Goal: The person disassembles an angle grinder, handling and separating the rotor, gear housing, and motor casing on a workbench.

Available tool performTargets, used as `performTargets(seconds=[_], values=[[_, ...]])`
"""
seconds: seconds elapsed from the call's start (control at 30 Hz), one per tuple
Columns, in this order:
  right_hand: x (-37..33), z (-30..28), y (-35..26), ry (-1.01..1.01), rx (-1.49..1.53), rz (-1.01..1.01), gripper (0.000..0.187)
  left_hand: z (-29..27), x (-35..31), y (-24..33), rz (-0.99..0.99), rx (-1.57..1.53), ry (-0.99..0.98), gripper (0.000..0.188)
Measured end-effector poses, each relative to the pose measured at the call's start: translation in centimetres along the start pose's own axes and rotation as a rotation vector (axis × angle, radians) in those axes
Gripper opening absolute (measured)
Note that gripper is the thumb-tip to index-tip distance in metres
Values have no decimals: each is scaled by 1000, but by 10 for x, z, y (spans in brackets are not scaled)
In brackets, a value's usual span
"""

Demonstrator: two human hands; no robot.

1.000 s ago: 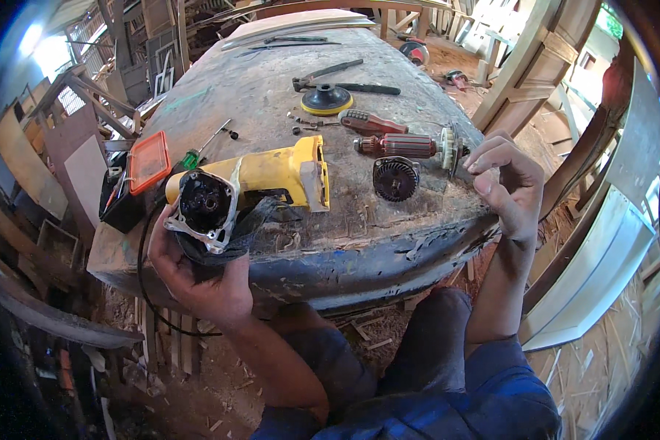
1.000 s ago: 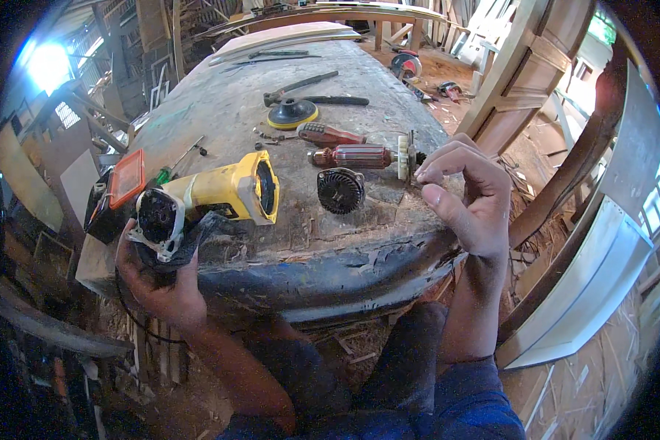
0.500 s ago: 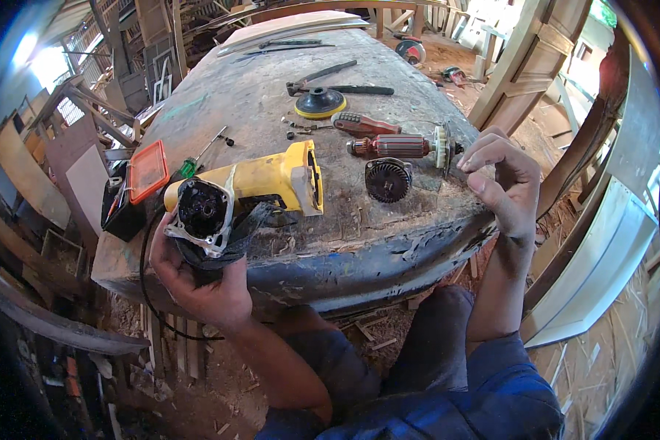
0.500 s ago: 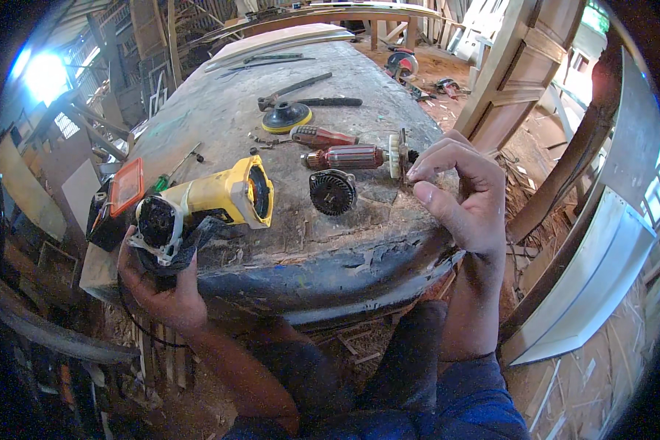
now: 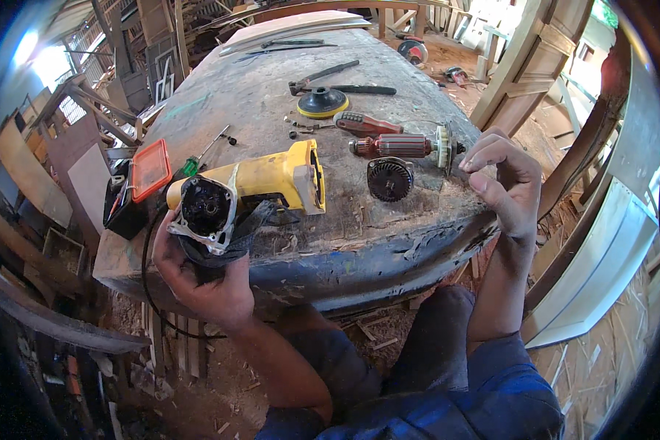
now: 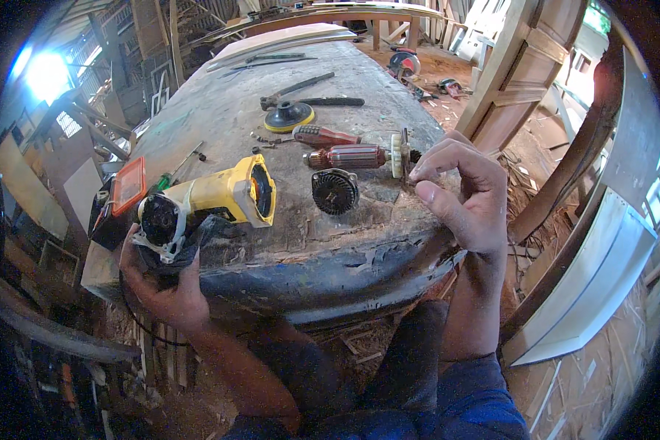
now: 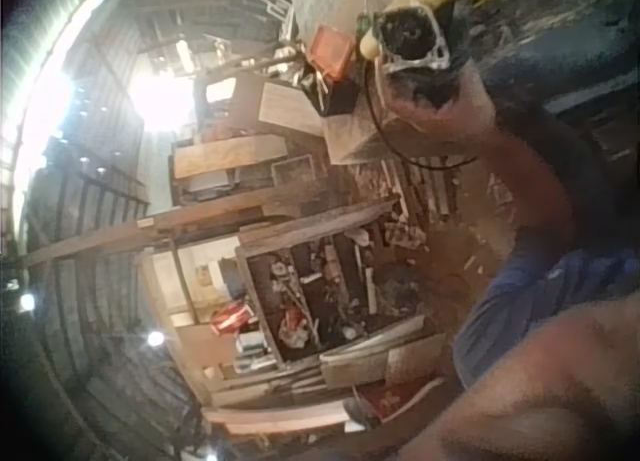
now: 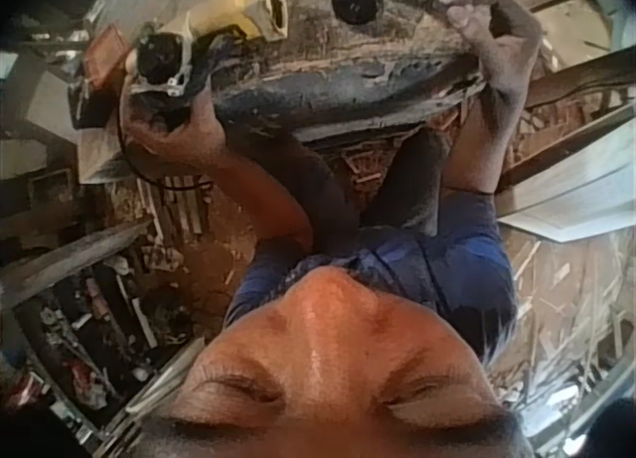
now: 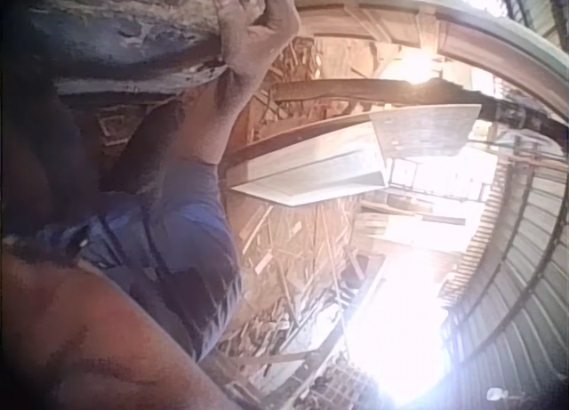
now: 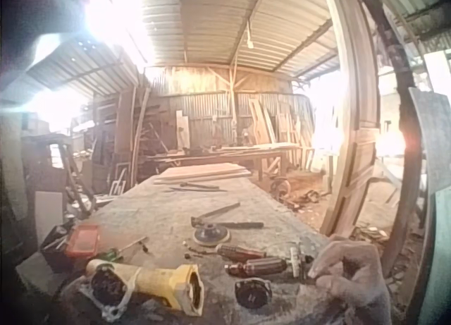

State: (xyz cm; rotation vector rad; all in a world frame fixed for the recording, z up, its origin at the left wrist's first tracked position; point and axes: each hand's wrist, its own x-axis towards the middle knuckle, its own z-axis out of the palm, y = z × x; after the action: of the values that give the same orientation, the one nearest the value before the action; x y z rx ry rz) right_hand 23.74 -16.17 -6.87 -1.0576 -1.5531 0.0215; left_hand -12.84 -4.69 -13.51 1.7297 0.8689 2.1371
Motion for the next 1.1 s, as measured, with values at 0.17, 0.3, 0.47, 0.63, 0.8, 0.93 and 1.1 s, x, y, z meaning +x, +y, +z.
performTargets(seconds=[0.17,0.3,0.47,0.63,0.8,0.93,1.1], values=[[-1,2,3,-7,12,-8,27,3,0,-2,-10,-45,23,88],[-1,2,3,-5,30,4,26,0,1,-2,2,-4,-3,87],[-1,3,1,-3,14,14,25,1,1,-3,5,-39,-4,87],[-1,2,2,-6,7,6,24,2,0,-2,-8,-72,2,87],[0,3,-2,-5,14,11,23,1,1,-3,23,-9,-3,90],[-1,3,1,-7,11,6,24,2,0,0,-17,-45,4,92],[-1,4,3,-3,25,-6,25,1,-1,-1,-56,-47,15,95]])
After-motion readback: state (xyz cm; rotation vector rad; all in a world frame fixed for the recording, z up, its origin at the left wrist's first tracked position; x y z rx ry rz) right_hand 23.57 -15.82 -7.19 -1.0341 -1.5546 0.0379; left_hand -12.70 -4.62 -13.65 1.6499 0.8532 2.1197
